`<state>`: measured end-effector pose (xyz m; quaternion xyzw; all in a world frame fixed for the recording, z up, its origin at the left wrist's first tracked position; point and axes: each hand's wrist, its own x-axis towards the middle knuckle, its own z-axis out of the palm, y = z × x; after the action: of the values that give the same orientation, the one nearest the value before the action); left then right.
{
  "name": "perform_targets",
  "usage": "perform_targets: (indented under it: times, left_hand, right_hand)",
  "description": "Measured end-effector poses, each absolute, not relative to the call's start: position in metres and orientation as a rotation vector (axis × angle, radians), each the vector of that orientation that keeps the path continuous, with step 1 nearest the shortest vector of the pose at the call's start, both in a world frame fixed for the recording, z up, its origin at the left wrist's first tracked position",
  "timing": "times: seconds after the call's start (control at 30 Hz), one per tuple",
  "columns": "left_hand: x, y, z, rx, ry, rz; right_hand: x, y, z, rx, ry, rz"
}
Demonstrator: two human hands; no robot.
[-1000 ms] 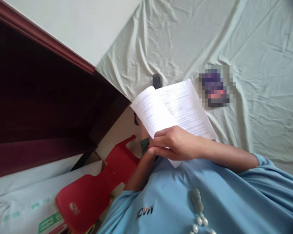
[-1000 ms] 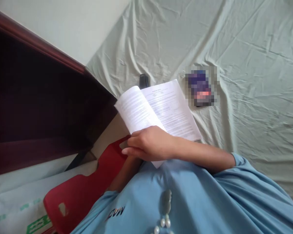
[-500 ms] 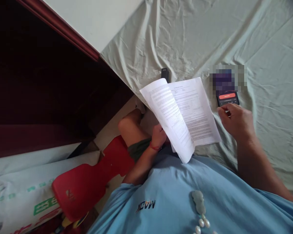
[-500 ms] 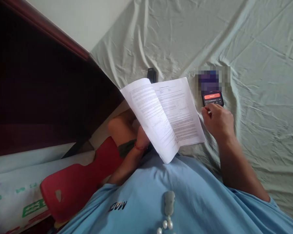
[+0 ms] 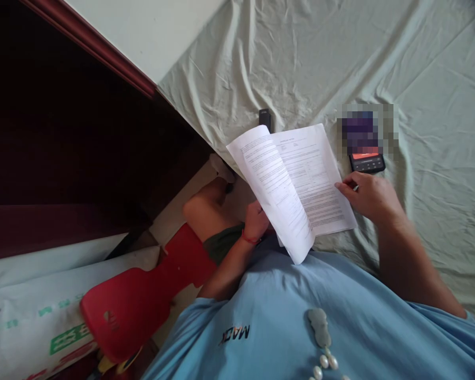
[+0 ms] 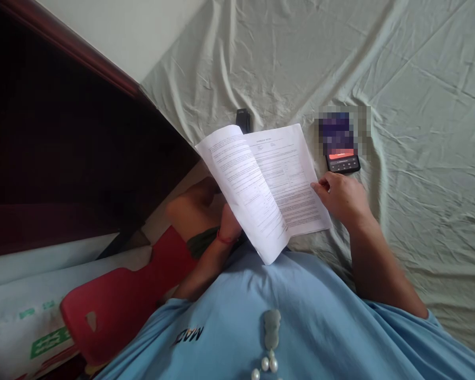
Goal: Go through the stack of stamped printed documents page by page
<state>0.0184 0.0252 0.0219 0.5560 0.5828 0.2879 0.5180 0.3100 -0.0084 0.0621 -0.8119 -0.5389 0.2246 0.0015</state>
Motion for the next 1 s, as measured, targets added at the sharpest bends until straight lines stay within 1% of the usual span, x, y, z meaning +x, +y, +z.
perform_targets:
  times: [0.1,0.27,0.5,0.67,0.87,1.0]
  left_hand:
    - [0.0176,0.0265,0.0211,1.365,1.408,0.660]
    - [0.0175,0.0267,0.0209,1.395,1.391,0.650]
    - [0.0183,0.0248,0.0171,1.415,1.377,0.667]
    - [0.0161,0.0261,0.0146,1.459,1.385,0.632]
    - [0.0159,0.0258,0.0141,1.489,1.401,0.660]
    - [0.0170,0.0254,0.0152,1.500,1.422,0.620]
  right_hand:
    - [0.3082,-0.0112,0.0594,-2.516,-1.676,0.727]
    - [0.3053,-0.0133,0.0603,-2.493,-1.610,0.664]
    - [0.3034,-0.0114,0.0683,-2.559,-1.597,0.673]
    - [0.3038,-0.0152,0.0654,-2.577,-1.627,0.580]
    - [0.3034,-0.0174,0.0633,-2.568,-1.659,0.637]
    - [0.3033,-0.0164,0.0635,-2.570,-1.690,0.634]
